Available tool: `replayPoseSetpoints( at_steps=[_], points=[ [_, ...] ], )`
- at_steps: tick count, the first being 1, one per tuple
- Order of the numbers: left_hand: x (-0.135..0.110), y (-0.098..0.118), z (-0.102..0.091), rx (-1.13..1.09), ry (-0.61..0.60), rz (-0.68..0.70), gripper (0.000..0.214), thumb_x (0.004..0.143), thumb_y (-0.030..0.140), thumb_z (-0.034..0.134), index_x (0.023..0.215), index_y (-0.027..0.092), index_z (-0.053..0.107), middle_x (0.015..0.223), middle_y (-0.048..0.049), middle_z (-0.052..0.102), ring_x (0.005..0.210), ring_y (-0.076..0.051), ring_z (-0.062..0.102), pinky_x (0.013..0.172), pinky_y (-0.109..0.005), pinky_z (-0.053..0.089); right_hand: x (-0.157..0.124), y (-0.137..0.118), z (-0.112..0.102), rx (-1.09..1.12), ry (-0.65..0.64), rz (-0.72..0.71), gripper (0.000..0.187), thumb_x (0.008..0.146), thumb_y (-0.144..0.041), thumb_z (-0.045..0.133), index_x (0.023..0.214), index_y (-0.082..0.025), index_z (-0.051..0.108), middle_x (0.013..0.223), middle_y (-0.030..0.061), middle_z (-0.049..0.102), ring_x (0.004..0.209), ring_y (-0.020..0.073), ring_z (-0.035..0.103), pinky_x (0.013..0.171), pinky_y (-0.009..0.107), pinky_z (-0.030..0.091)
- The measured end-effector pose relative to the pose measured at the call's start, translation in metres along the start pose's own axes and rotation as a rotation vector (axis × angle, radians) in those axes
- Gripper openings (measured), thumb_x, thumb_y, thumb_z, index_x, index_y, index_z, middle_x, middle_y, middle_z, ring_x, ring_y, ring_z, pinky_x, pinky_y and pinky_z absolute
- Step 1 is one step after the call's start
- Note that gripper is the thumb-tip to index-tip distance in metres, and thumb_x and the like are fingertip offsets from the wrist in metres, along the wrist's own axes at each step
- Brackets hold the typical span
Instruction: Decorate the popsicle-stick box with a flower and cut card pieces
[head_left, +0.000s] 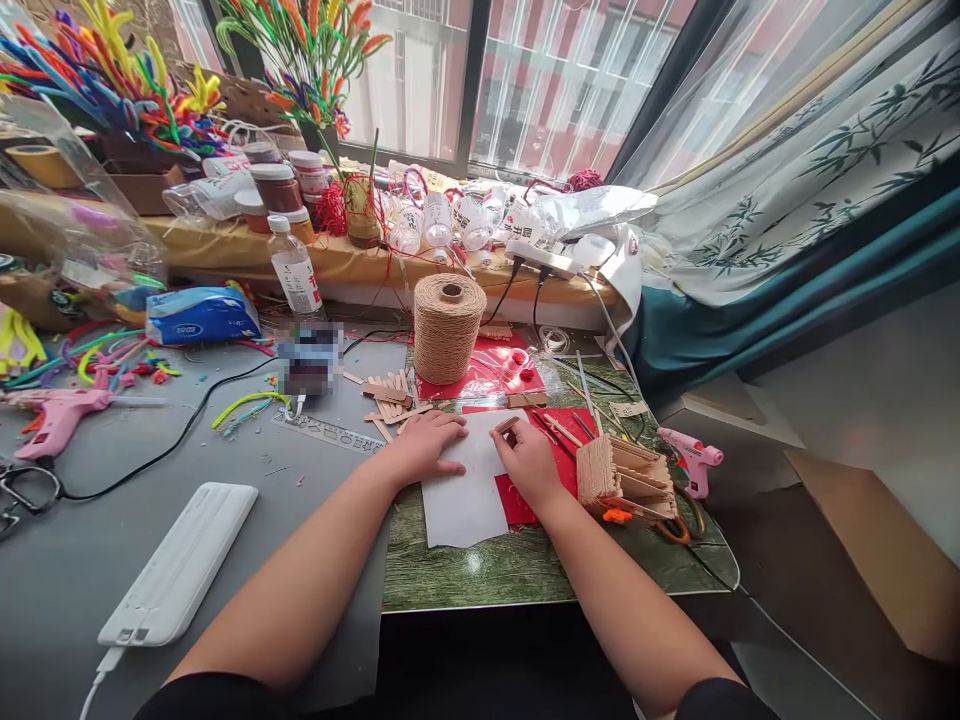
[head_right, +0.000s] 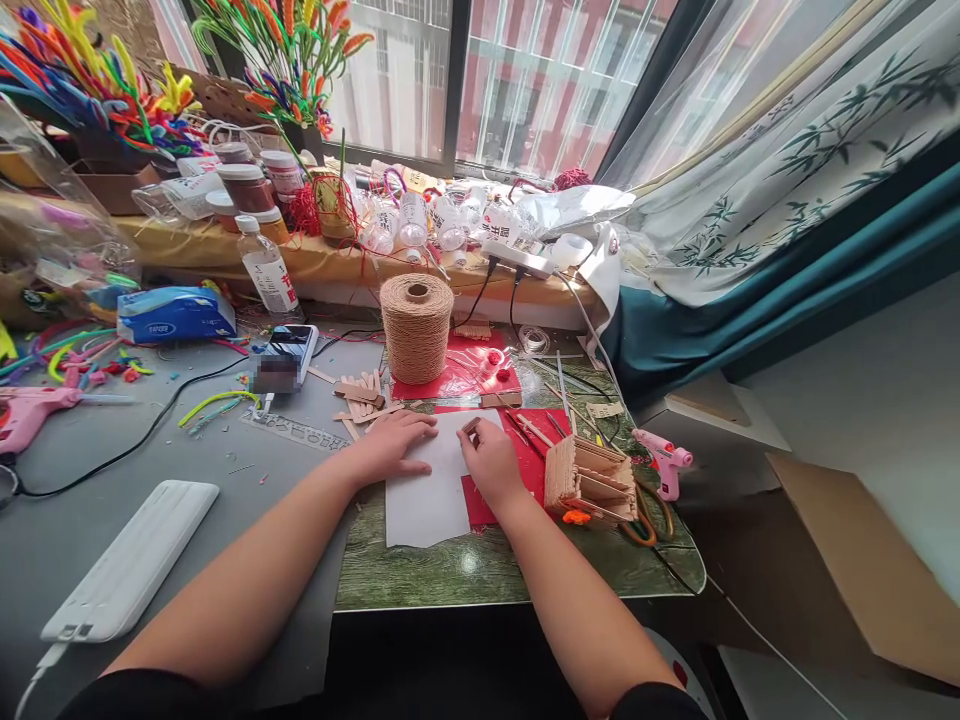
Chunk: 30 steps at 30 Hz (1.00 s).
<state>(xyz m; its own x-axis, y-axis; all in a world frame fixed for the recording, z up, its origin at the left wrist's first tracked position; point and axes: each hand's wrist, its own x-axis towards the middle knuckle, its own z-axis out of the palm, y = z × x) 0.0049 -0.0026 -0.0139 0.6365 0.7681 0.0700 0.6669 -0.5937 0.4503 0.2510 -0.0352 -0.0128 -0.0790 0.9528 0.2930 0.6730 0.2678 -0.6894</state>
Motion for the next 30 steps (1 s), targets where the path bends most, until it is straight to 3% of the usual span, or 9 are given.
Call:
replayPoseSetpoints(
  at_steps=[2,4,7,11,15,19,24,30],
  points=[
    [0.0,0.001,-0.001,-0.001,-0.002,0.002,0.064,0.08,0.059,0.077,0.135,0.031,0.062,0.153,-0.0058,0.056,0.142,-0.032,0.047,0.117,-0.048,0.033,-0.003,-0.004,-0.005,0.115,0.045,0.089,0.025,0.095,-0.036,0.062,0.116,-0.022,0.065,0.084,0.0018,0.07,0.07,0.0189,0.063,0.067,0.03,0.049],
    [0.0,0.002,-0.002,-0.001,-0.005,0.002,0.063,0.08,0.058,0.078,0.135,0.031,0.063,0.153,-0.0057,0.056,0.141,-0.032,0.048,0.117,-0.048,0.033,-0.004,-0.007,-0.005,0.17,0.016,0.11,0.022,0.095,-0.036,0.062,0.112,-0.023,0.067,0.085,0.0024,0.071,0.072,0.0191,0.064,0.068,0.03,0.05],
    [0.001,0.003,-0.002,0.001,-0.003,0.0,0.063,0.08,0.057,0.078,0.135,0.031,0.063,0.153,-0.006,0.057,0.141,-0.033,0.048,0.118,-0.049,0.033,-0.006,-0.012,0.004,0.175,-0.082,0.044,0.013,0.096,-0.032,0.06,0.095,-0.023,0.068,0.087,0.0043,0.072,0.075,0.0198,0.065,0.071,0.031,0.05],
    [0.001,0.001,0.002,0.007,0.0,-0.01,0.063,0.08,0.058,0.077,0.135,0.031,0.062,0.153,-0.0056,0.056,0.142,-0.033,0.047,0.117,-0.05,0.033,-0.009,-0.018,0.022,0.087,-0.187,-0.095,0.008,0.094,-0.021,0.058,0.088,-0.023,0.064,0.085,0.0034,0.07,0.081,0.0196,0.064,0.076,0.03,0.049],
    [0.003,0.001,0.004,0.005,-0.003,-0.036,0.064,0.079,0.059,0.077,0.135,0.032,0.062,0.154,-0.0045,0.055,0.142,-0.033,0.047,0.117,-0.05,0.035,-0.007,-0.016,0.029,-0.007,-0.204,-0.144,0.009,0.092,-0.015,0.058,0.087,-0.022,0.061,0.085,0.0041,0.068,0.084,0.0199,0.062,0.08,0.031,0.047],
    [0.005,0.005,0.002,0.004,-0.017,-0.059,0.063,0.079,0.058,0.077,0.135,0.031,0.062,0.155,-0.0049,0.054,0.142,-0.034,0.046,0.117,-0.05,0.035,0.002,-0.003,0.017,-0.041,-0.153,-0.091,0.007,0.093,-0.016,0.059,0.087,-0.021,0.061,0.085,0.0047,0.067,0.082,0.0208,0.062,0.079,0.032,0.047],
    [0.005,0.005,0.0,0.004,-0.028,-0.06,0.063,0.079,0.056,0.078,0.134,0.03,0.063,0.154,-0.0061,0.055,0.141,-0.034,0.047,0.116,-0.05,0.034,0.007,0.01,-0.012,0.02,-0.025,0.019,0.007,0.094,-0.026,0.061,0.093,-0.02,0.065,0.088,0.0058,0.07,0.081,0.0214,0.064,0.08,0.035,0.05],
    [0.003,0.003,-0.003,0.025,-0.034,-0.004,0.063,0.083,0.059,0.073,0.138,0.03,0.062,0.155,-0.0065,0.055,0.143,-0.034,0.046,0.117,-0.05,0.032,-0.029,0.0,-0.034,0.327,0.148,0.205,0.024,0.095,-0.043,0.065,0.106,-0.021,0.065,0.099,0.0088,0.073,0.091,0.0242,0.07,0.085,0.037,0.055]
  ],
)
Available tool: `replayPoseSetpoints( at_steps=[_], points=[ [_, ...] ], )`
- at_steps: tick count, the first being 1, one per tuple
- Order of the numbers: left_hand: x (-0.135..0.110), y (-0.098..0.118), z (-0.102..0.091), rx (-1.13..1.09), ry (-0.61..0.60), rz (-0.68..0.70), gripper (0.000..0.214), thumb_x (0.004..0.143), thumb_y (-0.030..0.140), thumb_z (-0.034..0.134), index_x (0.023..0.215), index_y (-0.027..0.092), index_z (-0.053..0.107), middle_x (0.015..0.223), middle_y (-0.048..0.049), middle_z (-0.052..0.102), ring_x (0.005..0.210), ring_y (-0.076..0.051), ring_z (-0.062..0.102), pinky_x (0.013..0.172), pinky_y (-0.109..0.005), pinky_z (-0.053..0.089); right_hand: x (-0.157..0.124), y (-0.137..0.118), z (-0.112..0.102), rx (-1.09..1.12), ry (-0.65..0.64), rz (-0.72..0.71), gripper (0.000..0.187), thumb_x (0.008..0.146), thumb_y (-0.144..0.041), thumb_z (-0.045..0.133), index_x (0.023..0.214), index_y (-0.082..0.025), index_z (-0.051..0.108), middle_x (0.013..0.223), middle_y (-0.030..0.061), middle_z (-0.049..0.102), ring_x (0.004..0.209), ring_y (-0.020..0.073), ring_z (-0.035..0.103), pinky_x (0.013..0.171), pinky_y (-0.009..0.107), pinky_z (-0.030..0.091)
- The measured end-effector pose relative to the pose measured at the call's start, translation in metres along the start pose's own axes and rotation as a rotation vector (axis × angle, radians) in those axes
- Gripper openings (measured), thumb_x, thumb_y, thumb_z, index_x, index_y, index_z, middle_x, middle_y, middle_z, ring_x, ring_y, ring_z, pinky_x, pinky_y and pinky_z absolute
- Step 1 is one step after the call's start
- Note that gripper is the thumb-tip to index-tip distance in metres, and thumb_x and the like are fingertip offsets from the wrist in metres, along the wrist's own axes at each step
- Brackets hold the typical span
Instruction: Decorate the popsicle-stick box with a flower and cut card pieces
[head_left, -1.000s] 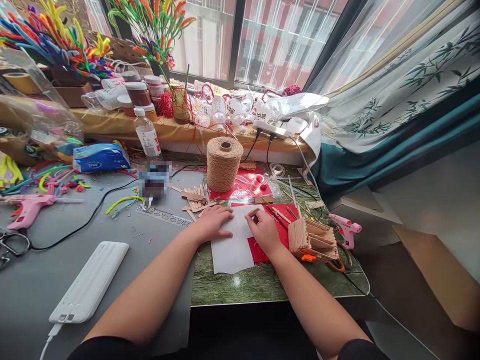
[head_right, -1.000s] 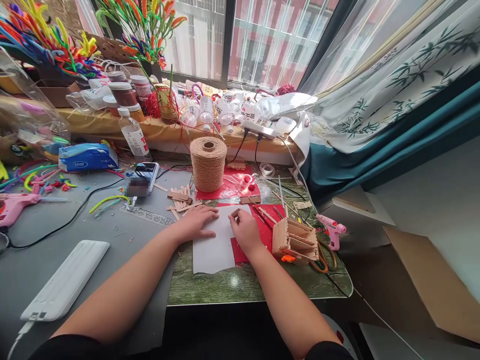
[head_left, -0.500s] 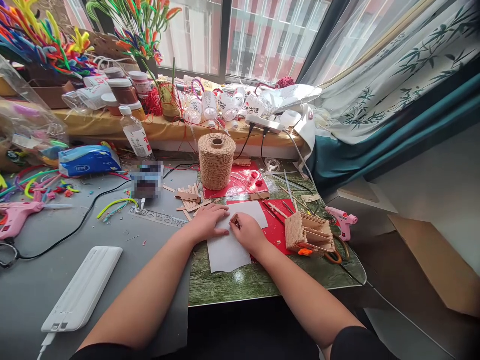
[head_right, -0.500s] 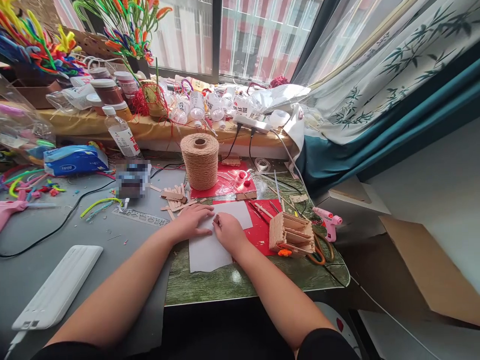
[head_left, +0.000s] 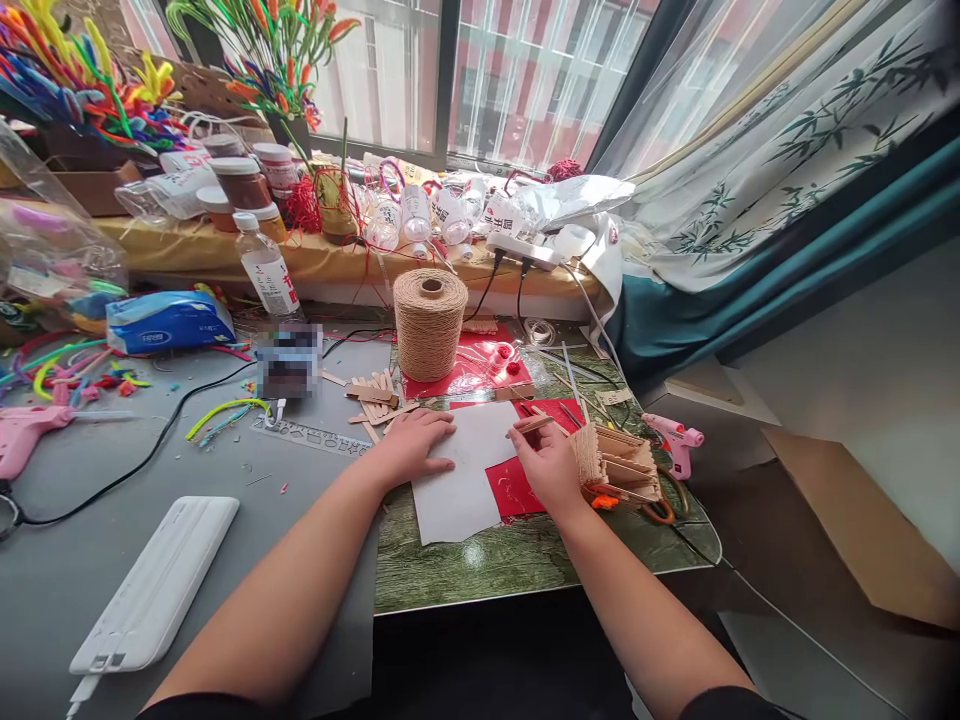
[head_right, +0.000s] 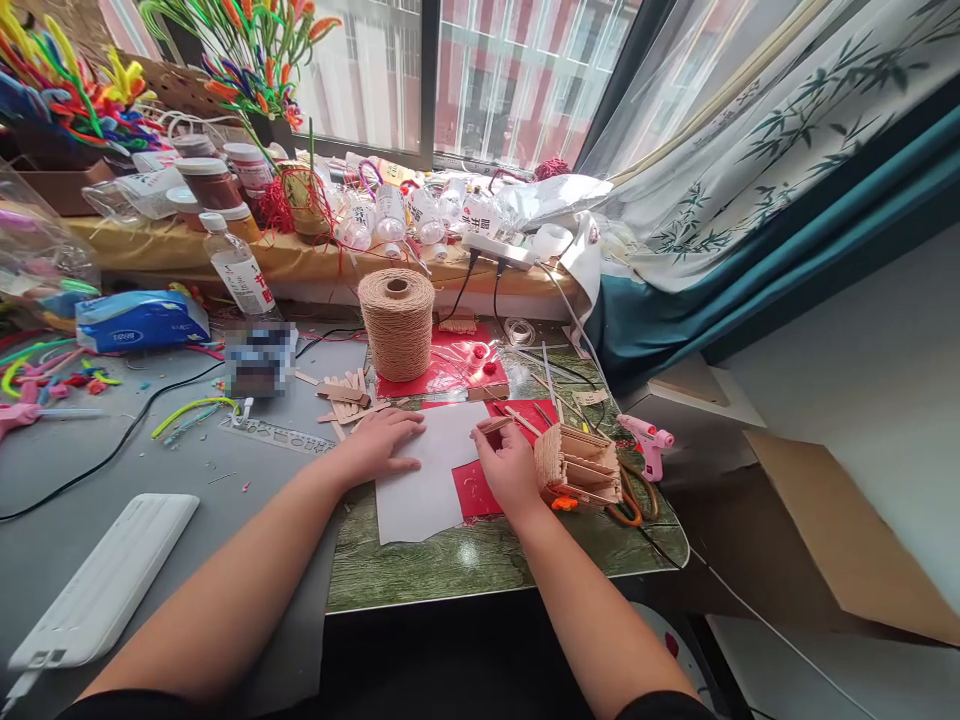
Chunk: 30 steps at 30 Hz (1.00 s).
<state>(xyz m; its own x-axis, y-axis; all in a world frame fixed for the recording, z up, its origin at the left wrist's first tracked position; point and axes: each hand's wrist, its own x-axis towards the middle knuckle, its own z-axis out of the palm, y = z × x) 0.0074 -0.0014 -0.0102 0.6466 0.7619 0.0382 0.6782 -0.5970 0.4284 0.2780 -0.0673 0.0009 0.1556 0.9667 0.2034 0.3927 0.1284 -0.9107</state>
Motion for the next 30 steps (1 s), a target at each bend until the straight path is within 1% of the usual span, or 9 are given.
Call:
replayPoseSetpoints(
  at_steps=[3,6,9,12,15,21,24,27,30],
  points=[
    [-0.001,0.001,-0.003,0.018,0.012,0.03,0.061,0.086,0.059,0.069,0.139,0.029,0.061,0.154,-0.0068,0.056,0.142,-0.034,0.047,0.118,-0.05,0.031,-0.031,-0.002,-0.009,-0.016,-0.113,-0.004,0.024,0.097,-0.044,0.062,0.106,-0.022,0.066,0.099,0.0083,0.073,0.091,0.0245,0.069,0.083,0.037,0.055],
    [-0.002,0.004,-0.004,0.031,0.008,0.048,0.061,0.087,0.06,0.067,0.14,0.03,0.061,0.154,-0.0068,0.055,0.142,-0.034,0.047,0.118,-0.051,0.03,-0.058,0.002,-0.02,-0.117,-0.242,-0.062,0.021,0.1,-0.039,0.057,0.109,-0.023,0.067,0.097,0.0076,0.072,0.089,0.0245,0.068,0.084,0.038,0.054],
    [-0.001,0.007,-0.006,0.061,0.028,0.028,0.057,0.09,0.059,0.063,0.14,0.032,0.061,0.158,-0.0065,0.052,0.143,-0.036,0.045,0.119,-0.054,0.029,-0.073,0.009,-0.029,-0.189,-0.267,-0.103,0.018,0.099,-0.035,0.055,0.106,-0.023,0.067,0.094,0.0074,0.071,0.087,0.0247,0.066,0.083,0.038,0.052],
    [0.001,0.01,-0.008,0.109,0.106,-0.088,0.063,0.091,0.061,0.06,0.146,0.03,0.055,0.159,-0.0107,0.048,0.142,-0.039,0.045,0.117,-0.057,0.03,-0.075,0.014,-0.033,-0.136,-0.221,-0.047,0.016,0.099,-0.034,0.055,0.102,-0.023,0.067,0.088,0.0052,0.069,0.081,0.0222,0.064,0.077,0.035,0.051],
    [0.002,0.012,-0.011,0.141,0.115,-0.182,0.072,0.091,0.063,0.057,0.151,0.026,0.048,0.15,-0.0164,0.057,0.137,-0.042,0.049,0.112,-0.058,0.033,-0.073,0.016,-0.034,-0.079,-0.188,-0.007,0.015,0.098,-0.034,0.056,0.099,-0.022,0.066,0.082,0.0028,0.066,0.076,0.02,0.061,0.073,0.032,0.05],
    [0.004,0.013,-0.01,0.144,0.08,-0.168,0.063,0.089,0.061,0.06,0.142,0.028,0.056,0.148,-0.0143,0.058,0.136,-0.042,0.049,0.114,-0.058,0.03,-0.074,0.014,-0.037,-0.071,-0.226,-0.045,0.014,0.096,-0.031,0.056,0.099,-0.022,0.066,0.083,0.0026,0.067,0.076,0.0193,0.061,0.074,0.031,0.05],
    [0.007,0.015,-0.013,0.137,0.079,-0.191,0.061,0.085,0.063,0.064,0.136,0.029,0.06,0.144,-0.0132,0.06,0.134,-0.041,0.05,0.113,-0.058,0.033,-0.075,0.015,-0.039,-0.076,-0.239,-0.064,0.014,0.096,-0.03,0.057,0.1,-0.021,0.067,0.08,0.0023,0.066,0.072,0.0181,0.06,0.071,0.03,0.05],
    [0.011,0.02,-0.018,0.144,0.056,-0.232,0.067,0.076,0.065,0.073,0.131,0.027,0.063,0.135,-0.0141,0.063,0.128,-0.042,0.053,0.109,-0.056,0.038,-0.075,0.017,-0.041,-0.063,-0.249,-0.076,0.015,0.096,-0.03,0.057,0.101,-0.021,0.068,0.08,0.002,0.066,0.07,0.017,0.058,0.068,0.029,0.048],
    [0.012,0.025,-0.023,0.11,0.052,-0.269,0.084,0.069,0.065,0.078,0.139,0.024,0.057,0.138,-0.0157,0.06,0.129,-0.04,0.055,0.108,-0.051,0.043,-0.075,0.017,-0.044,-0.035,-0.236,-0.086,0.015,0.096,-0.03,0.056,0.099,-0.021,0.068,0.08,0.0016,0.066,0.07,0.0165,0.058,0.068,0.028,0.047]
  ],
)
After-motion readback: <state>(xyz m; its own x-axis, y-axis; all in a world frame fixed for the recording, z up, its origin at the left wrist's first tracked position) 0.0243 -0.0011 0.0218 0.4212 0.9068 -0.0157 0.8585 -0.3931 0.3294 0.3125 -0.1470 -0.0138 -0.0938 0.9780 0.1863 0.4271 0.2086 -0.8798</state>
